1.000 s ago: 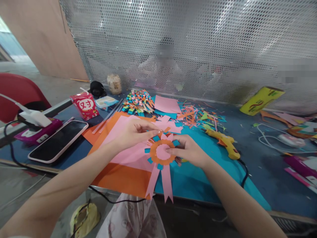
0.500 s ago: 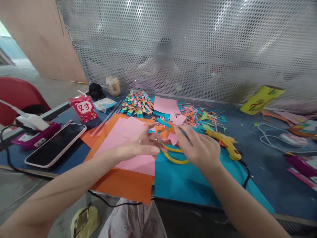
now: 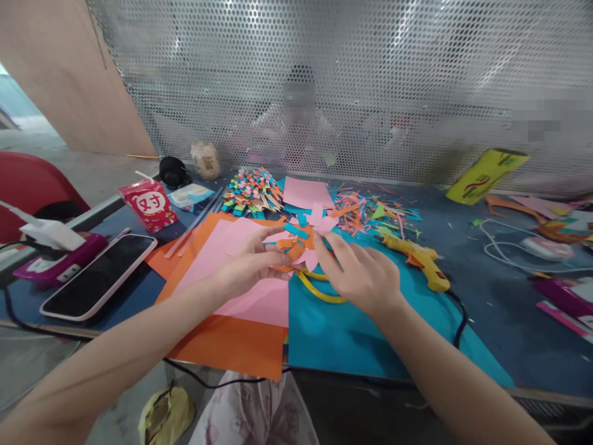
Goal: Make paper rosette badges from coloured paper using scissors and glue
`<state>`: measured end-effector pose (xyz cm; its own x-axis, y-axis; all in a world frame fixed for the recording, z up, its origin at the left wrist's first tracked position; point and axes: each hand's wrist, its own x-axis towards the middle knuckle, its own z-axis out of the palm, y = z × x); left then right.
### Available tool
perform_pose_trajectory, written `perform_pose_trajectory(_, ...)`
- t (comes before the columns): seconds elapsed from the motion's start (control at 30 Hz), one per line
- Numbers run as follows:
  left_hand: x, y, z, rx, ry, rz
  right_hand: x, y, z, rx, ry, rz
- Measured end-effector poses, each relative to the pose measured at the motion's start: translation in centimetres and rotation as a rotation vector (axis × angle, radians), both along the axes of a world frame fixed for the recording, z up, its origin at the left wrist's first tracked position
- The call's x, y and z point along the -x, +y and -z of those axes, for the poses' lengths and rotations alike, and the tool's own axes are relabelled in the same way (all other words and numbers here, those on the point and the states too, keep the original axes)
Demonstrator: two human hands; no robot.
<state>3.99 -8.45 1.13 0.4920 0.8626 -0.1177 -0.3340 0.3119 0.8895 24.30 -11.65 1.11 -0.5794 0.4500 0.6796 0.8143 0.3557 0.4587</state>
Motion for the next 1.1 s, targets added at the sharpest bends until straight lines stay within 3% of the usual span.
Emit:
perform_pose_trajectory(0.27, -0.6, -0.2, -0.2, 0.058, 0.029, -0.038, 0.6, -0.1, 0.0, -0.146, -0.076, -0.014)
perform_pose_trajectory(0.43, -0.7, -0.3, -0.4, 0.075, 0.053, -0.059, 0.6, -0.1, 0.3, 0.014, 0.017, -0.029)
perform_pose_trajectory(0.6, -0.8, -0.2, -0.2, 0.06, 0.066, -0.06, 0.9, -0.2, 0.4, 0.069, 0.035, -0.036)
perform_pose_trajectory(0.87, -0.8, -0.1, 0.0, 0.048, 0.059, -0.068, 1.2, -0.3, 0.1, -0.234, -0.181, -0.007)
perform_pose_trajectory(1.1, -0.8, -0.1, 0.1, 0.032, 0.045, -0.064, 1.4, -0.3, 0.0, -0.255, -0.143, -0.032)
